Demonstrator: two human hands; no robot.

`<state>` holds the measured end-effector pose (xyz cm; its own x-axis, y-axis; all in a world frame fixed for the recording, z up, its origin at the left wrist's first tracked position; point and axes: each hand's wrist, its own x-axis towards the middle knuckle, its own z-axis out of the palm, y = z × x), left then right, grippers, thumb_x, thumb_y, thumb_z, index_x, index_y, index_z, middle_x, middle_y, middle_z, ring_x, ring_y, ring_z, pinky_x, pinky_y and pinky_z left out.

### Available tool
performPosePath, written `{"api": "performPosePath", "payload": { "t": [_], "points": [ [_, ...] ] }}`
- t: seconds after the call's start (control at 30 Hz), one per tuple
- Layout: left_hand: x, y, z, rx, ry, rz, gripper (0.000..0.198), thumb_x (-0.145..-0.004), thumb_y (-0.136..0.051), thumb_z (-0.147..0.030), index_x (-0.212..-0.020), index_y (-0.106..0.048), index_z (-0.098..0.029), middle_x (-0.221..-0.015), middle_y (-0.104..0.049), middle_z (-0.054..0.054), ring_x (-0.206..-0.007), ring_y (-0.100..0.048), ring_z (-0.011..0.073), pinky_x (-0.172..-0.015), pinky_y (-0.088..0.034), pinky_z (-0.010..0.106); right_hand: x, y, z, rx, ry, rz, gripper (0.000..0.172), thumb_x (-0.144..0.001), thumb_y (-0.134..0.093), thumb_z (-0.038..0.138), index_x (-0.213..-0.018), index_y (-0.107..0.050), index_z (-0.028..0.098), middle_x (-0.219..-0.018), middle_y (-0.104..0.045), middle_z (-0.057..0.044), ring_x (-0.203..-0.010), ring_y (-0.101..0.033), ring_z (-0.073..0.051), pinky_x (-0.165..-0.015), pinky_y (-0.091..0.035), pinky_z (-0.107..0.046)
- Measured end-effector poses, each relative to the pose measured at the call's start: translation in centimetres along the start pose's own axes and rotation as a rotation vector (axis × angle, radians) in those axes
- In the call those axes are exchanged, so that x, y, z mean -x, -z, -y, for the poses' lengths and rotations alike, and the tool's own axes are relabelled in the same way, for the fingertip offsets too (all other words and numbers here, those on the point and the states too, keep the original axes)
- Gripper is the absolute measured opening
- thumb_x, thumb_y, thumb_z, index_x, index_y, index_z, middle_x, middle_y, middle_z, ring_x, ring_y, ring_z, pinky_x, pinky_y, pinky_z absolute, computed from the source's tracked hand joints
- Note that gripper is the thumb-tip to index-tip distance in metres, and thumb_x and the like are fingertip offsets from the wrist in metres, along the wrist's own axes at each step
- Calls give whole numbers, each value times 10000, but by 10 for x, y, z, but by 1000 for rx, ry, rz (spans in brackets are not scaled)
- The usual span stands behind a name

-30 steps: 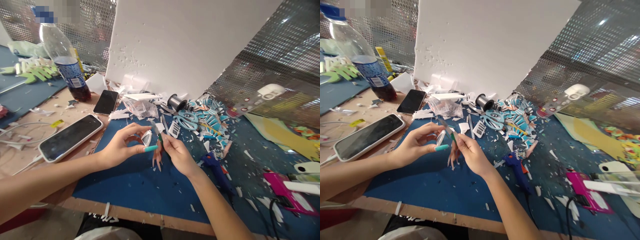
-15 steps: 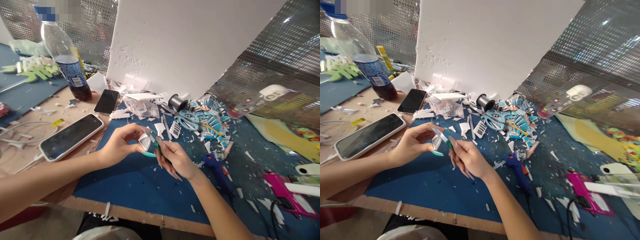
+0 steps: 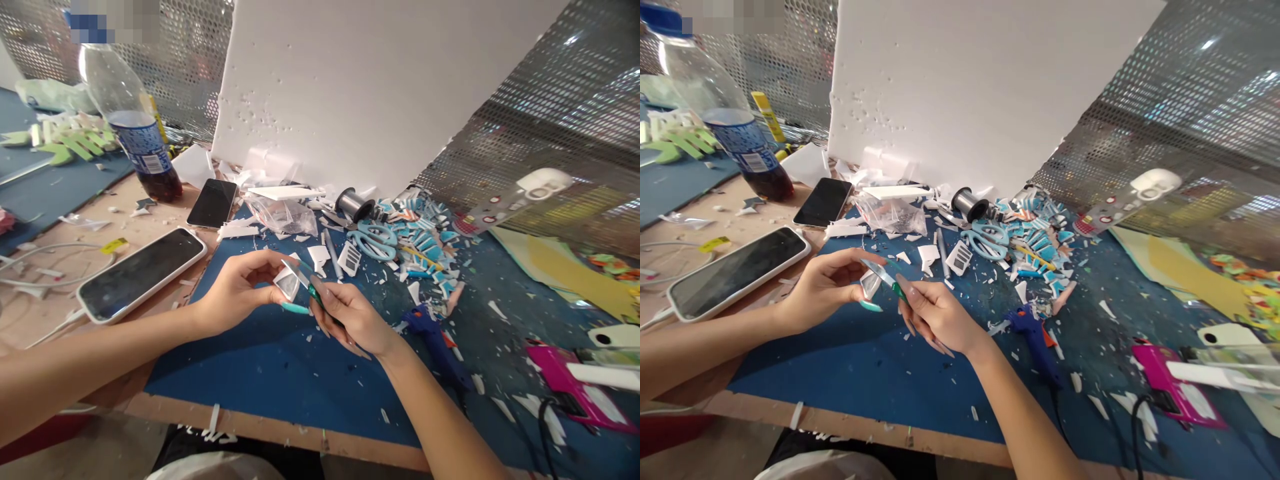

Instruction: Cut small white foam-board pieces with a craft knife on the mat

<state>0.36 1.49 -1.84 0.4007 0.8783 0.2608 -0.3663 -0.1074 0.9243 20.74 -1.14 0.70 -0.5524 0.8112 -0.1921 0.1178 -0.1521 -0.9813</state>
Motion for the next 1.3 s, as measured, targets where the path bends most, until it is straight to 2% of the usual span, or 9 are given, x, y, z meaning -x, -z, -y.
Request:
{"api": "performPosePath", "payload": {
  "t": [0.37, 0.53, 0.7, 0.97, 1.3],
  "points": [
    [1, -5, 1, 116, 25, 56, 278, -606, -819, -217, -776, -627, -110, -777, -635, 17, -703, -572, 103, -611, -478, 182, -3, -4, -7, -92, 1, 49, 453, -897, -426, 522, -643, -501, 154, -327, -372, 95, -212, -301, -34, -273, -213, -158],
    [0, -5, 0, 170, 17, 47, 273, -608, -819, -214, -782, -638, -106, -733, -632, 9, -644, -555, 82, -575, -465, 165, -2, -2, -7, -83, 13, 81, 457, -909, -412, 511, -638, -498, 154, -319, -385, 91, -209, -296, -34, -281, -211, -168],
    [-1, -3, 1, 193, 14, 48, 297, -600, -823, -182, -836, -656, -113, -729, -643, 6, -610, -563, 78, -544, -467, 162, -1, -2, -4, -44, -5, 33, 451, -907, -419, 505, -633, -491, 154, -296, -359, 103, -201, -273, -28, -298, -210, -172],
    [-1, -5, 2, 180, 54, 55, 275, -570, -837, -185, -750, -644, -108, -761, -650, 19, -652, -584, 98, -573, -487, 184, -2, -4, -5, -33, -3, 42, 434, -903, -422, 507, -644, -487, 164, -307, -373, 106, -211, -282, -30, -293, -216, -173],
    [-2, -4, 1, 204, 73, 46, 316, -569, -839, -170, -835, -676, -121, -713, -656, 6, -594, -582, 79, -543, -486, 164, -2, -4, -4, -30, 8, 60, 438, -893, -429, 526, -653, -485, 164, -349, -397, 101, -210, -286, -26, -263, -185, -175]
  ]
}}
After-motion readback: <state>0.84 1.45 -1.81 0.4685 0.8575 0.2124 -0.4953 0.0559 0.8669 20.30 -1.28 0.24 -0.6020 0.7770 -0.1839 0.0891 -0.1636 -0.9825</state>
